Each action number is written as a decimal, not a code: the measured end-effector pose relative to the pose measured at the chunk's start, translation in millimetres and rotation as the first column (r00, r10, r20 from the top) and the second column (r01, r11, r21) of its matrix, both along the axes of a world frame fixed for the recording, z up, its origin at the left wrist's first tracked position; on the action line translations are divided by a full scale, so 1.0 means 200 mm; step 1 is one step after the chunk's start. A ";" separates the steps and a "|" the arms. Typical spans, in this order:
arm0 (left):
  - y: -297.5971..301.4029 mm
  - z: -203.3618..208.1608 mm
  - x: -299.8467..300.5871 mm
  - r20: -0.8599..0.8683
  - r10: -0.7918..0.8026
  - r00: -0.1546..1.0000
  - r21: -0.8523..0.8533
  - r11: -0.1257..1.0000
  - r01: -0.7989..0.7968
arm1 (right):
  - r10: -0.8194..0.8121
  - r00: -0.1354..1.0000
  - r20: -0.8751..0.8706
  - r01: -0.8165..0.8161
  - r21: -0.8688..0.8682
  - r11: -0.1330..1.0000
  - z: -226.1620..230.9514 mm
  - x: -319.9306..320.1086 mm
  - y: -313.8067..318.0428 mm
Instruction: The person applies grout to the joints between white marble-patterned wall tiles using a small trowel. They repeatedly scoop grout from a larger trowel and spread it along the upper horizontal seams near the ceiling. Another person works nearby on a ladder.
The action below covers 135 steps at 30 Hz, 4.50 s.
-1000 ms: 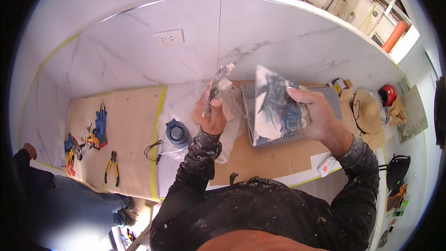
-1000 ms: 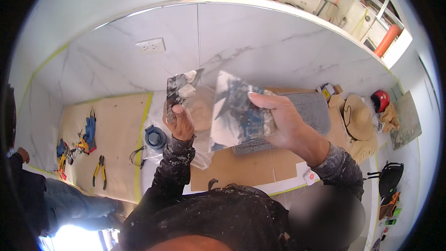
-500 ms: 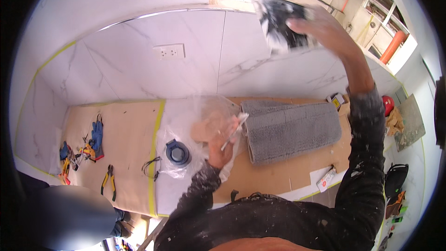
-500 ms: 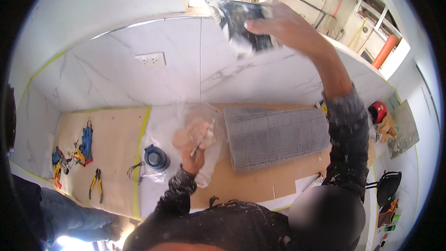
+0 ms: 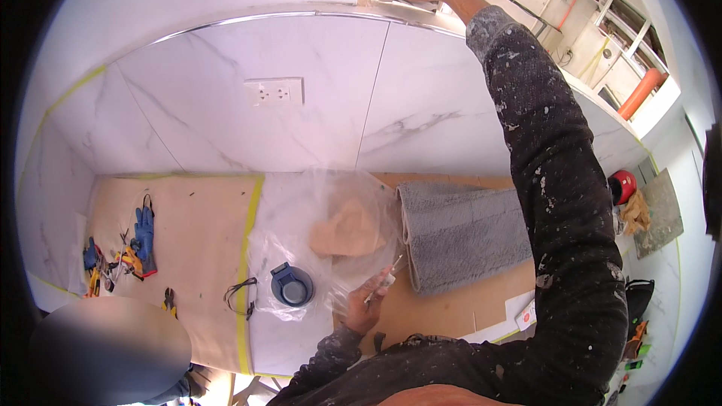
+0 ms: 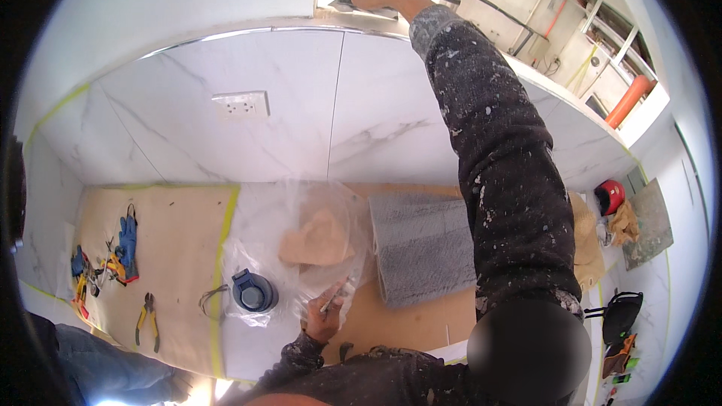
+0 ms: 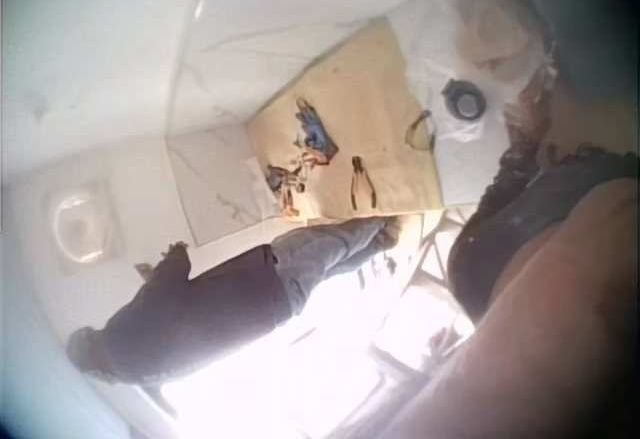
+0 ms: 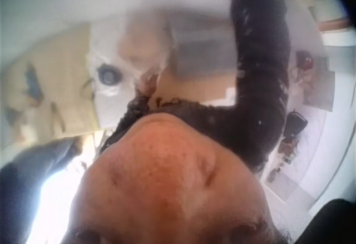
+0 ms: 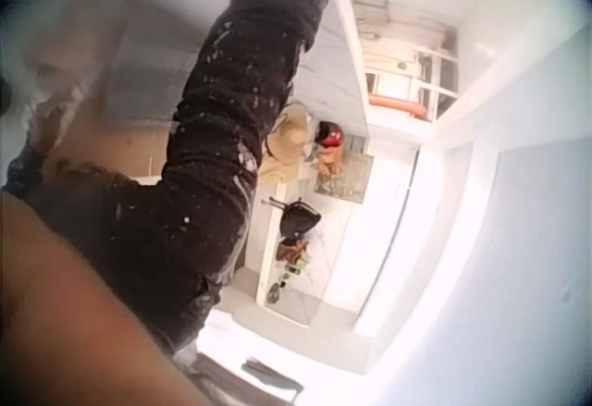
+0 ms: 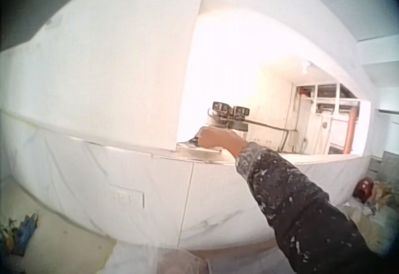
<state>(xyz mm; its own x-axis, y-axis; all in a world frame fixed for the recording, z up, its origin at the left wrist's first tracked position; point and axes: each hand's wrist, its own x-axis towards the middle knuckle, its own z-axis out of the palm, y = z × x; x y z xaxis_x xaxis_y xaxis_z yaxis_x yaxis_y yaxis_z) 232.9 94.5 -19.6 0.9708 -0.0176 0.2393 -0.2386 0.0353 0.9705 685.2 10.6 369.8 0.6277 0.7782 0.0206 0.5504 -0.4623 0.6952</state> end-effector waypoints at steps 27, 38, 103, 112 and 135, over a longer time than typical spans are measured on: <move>-0.02 0.04 -0.05 -0.101 -0.070 0.992 -0.067 0.996 0.063 | -0.015 0.999 -0.029 0.021 0.210 0.978 -0.11 0.08 -0.02; -0.07 0.30 0.05 -0.156 -0.139 0.978 -0.740 0.672 -0.023 | 0.556 0.747 -0.365 -0.265 0.603 0.753 -0.30 -1.39 -0.36; -0.01 -0.02 0.15 0.259 0.106 0.960 -0.031 0.994 -0.102 | 0.024 0.989 -0.146 0.017 0.280 0.960 0.07 -0.08 0.10; 0.00 -0.03 0.17 0.270 0.119 0.956 -0.046 0.993 -0.111 | 0.457 0.887 -0.068 -0.456 0.020 0.890 0.00 0.03 0.11; 0.01 -0.02 0.10 0.119 0.083 0.989 -0.061 0.995 -0.076 | -0.023 0.970 -0.244 0.135 0.455 0.880 -0.11 -0.01 0.11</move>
